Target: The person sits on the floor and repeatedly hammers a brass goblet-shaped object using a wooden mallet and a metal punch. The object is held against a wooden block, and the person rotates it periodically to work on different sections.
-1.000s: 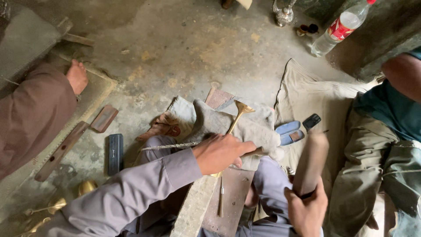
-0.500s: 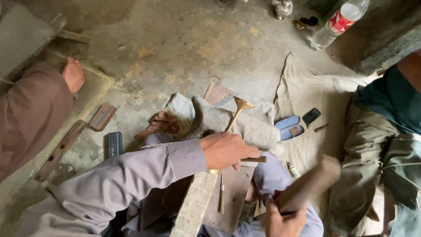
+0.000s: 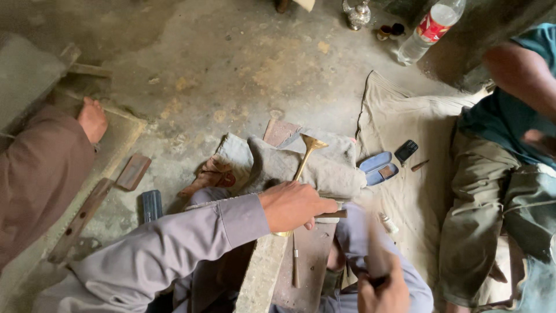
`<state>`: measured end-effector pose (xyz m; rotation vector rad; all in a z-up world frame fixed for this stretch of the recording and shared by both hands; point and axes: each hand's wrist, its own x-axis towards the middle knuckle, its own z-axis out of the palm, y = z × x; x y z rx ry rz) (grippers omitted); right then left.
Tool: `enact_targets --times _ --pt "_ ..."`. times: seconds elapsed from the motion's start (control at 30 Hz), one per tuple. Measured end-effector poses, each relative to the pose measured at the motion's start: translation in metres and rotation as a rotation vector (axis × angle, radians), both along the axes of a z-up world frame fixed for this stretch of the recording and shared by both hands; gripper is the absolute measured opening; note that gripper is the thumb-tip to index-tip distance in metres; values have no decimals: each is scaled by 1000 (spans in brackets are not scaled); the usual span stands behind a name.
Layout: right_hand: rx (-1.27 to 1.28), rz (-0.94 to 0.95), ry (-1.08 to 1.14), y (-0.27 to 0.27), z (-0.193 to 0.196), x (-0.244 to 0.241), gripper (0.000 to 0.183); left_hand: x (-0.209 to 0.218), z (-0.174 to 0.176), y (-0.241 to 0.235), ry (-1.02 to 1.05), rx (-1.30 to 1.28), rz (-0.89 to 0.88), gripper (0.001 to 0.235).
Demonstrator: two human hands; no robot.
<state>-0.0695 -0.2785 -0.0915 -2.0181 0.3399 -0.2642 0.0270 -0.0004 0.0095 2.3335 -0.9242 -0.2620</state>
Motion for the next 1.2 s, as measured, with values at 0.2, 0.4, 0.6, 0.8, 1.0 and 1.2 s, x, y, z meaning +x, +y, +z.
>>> enact_targets --times 0.2,0.4,0.6,0.8,1.0,1.2 --pt "16 -43 -4 10 18 -9 58 -4 6 7 65 8 -12 20" --pt "69 -85 -9 25 21 -15 47 -9 13 21 80 -8 -3 44" --pt "-221 -40 -76 31 27 -15 53 -11 9 26 82 -59 -13 53" --pt "-294 6 -119 32 33 -14 54 -12 4 26 84 -45 -8 55" --pt "-563 113 13 21 53 -6 56 -17 -2 30 72 -114 34 48" --pt "-180 24 -71 32 77 -1 50 -23 -10 40 3 -232 41 38"
